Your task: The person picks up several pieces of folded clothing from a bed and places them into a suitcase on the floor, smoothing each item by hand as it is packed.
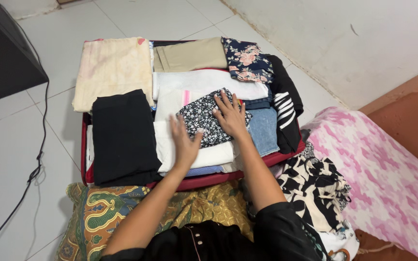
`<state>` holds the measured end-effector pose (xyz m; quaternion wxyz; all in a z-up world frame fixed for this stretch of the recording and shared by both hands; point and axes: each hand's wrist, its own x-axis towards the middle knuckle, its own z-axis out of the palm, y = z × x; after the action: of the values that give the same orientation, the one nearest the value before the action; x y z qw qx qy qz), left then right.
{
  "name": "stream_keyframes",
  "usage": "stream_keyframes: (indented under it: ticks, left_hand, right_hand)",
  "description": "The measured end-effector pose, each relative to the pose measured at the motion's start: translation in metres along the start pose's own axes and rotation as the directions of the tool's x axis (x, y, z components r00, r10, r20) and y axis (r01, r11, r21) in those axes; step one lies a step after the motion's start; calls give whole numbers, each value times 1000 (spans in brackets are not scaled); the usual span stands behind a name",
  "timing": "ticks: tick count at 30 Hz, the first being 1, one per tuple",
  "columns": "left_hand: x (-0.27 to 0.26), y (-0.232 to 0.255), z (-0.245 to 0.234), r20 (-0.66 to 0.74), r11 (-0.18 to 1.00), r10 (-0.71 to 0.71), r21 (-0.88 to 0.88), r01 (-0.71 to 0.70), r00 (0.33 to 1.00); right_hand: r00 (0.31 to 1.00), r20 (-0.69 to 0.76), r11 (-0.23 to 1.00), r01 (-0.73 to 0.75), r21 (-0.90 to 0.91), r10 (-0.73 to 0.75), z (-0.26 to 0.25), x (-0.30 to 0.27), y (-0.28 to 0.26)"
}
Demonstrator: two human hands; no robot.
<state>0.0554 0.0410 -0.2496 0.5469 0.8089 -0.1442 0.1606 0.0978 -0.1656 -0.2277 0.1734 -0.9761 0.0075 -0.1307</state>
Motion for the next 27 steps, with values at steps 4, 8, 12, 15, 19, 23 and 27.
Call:
stream_keyframes:
  ticks: [4, 8, 12, 15, 19, 23, 27]
  left_hand:
    - [3, -2, -4, 220, 550, -377, -728, 409, 900]
    - [11, 7, 0, 274, 542, -332, -727, 420, 903]
    - [20, 14, 17, 267, 622, -392, -628, 468, 880]
    - [30, 32, 33, 151, 782, -287, -533, 322, 946]
    - [6, 96, 57, 230, 946, 138, -318, -59, 963]
    - [-37, 168, 45, 550, 929, 370, -237, -285, 749]
    - [-67, 198, 18, 395, 705, 709, -370, -604, 585]
  right_hand:
    - [996, -86, 1000, 19, 8, -18, 7, -4, 2]
    - [980, -196, 996, 50, 70, -36, 17, -4, 12]
    - [917, -394, 962, 46, 270, 66, 23, -14, 15]
    - [923, -215, 653, -50, 755, 319, 2, -29, 6]
    - [911, 302, 20, -320, 947, 280, -67, -74, 17]
    - [827, 482, -363, -372, 854, 288, -127, -127, 51]
    - [810, 502, -498, -314, 808, 303, -168, -187, 82]
